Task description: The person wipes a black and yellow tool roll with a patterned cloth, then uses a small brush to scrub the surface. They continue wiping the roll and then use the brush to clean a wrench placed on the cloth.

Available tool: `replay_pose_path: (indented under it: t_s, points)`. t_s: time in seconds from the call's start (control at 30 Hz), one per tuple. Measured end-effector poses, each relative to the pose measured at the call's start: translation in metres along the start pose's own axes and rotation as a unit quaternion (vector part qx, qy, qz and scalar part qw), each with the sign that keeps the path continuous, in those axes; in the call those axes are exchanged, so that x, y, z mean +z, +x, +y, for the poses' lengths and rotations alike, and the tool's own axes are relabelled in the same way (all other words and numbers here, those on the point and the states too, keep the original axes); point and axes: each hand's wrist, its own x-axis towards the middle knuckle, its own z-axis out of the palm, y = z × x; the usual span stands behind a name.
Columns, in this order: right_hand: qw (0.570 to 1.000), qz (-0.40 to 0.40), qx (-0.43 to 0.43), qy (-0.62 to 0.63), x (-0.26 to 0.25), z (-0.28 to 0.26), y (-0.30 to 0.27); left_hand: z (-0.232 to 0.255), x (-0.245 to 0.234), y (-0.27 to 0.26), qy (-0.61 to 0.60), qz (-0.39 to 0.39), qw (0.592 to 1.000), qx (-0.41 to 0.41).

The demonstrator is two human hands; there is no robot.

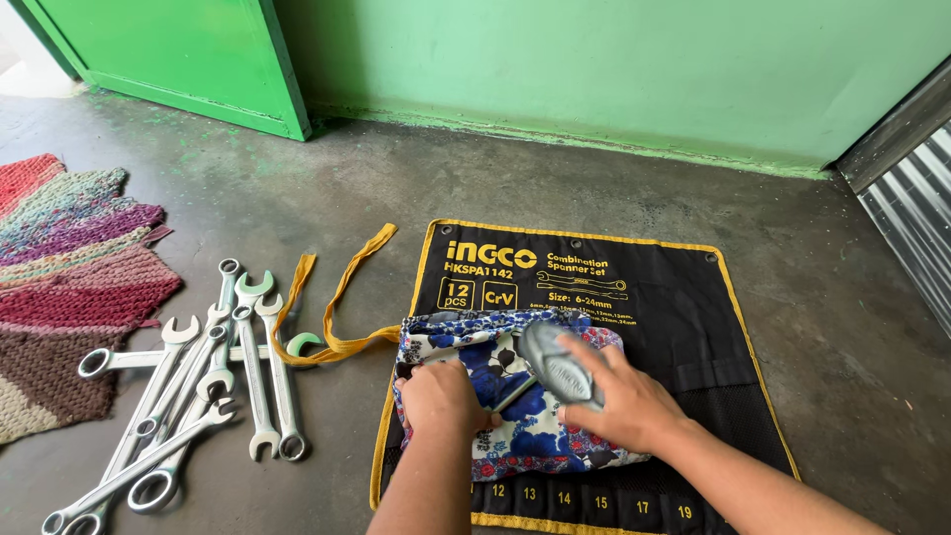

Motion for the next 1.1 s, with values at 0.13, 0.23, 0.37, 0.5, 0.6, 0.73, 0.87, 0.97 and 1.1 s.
replay_pose_path:
  t_s: [0.13, 0.23, 0.37, 0.5, 0.6, 0.73, 0.87, 0.97, 1.1]
  points:
    - [0.998, -0.003, 0.054, 0.018, -0.002, 0.008, 0.005, 0.003, 0.002, 0.002, -0.03, 0.008, 0.999, -0.014]
    - [0.986, 0.032, 0.159, 0.045, -0.005, 0.016, 0.012, 0.006, -0.001, 0.006, -0.051, 0.002, 0.998, -0.041]
    - [0.965, 0.186, 0.15, -0.113, -0.003, 0.017, 0.018, 0.01, -0.001, 0.01, -0.051, -0.003, 0.997, -0.057]
    - [0.972, 0.214, -0.063, -0.074, -0.004, 0.0, 0.031, 0.012, 0.0, 0.014, -0.024, -0.005, 0.998, -0.051]
    - [0.981, 0.054, -0.186, -0.003, -0.008, -0.023, 0.048, 0.013, -0.001, 0.014, -0.022, -0.012, 0.998, -0.049]
    - [0.985, -0.071, -0.16, -0.007, -0.009, -0.046, 0.056, 0.013, -0.001, 0.012, -0.02, -0.013, 0.999, -0.044]
    - [0.988, -0.107, -0.108, -0.018, -0.013, -0.052, 0.055, 0.013, -0.003, 0.011, -0.016, -0.012, 0.999, -0.039]
    - [0.982, -0.058, -0.176, -0.04, -0.013, -0.052, 0.055, 0.013, -0.004, 0.011, -0.029, -0.019, 0.998, -0.049]
    - [0.978, -0.015, -0.205, -0.022, -0.006, -0.045, 0.059, 0.01, 0.001, 0.013, -0.033, -0.02, 0.999, -0.035]
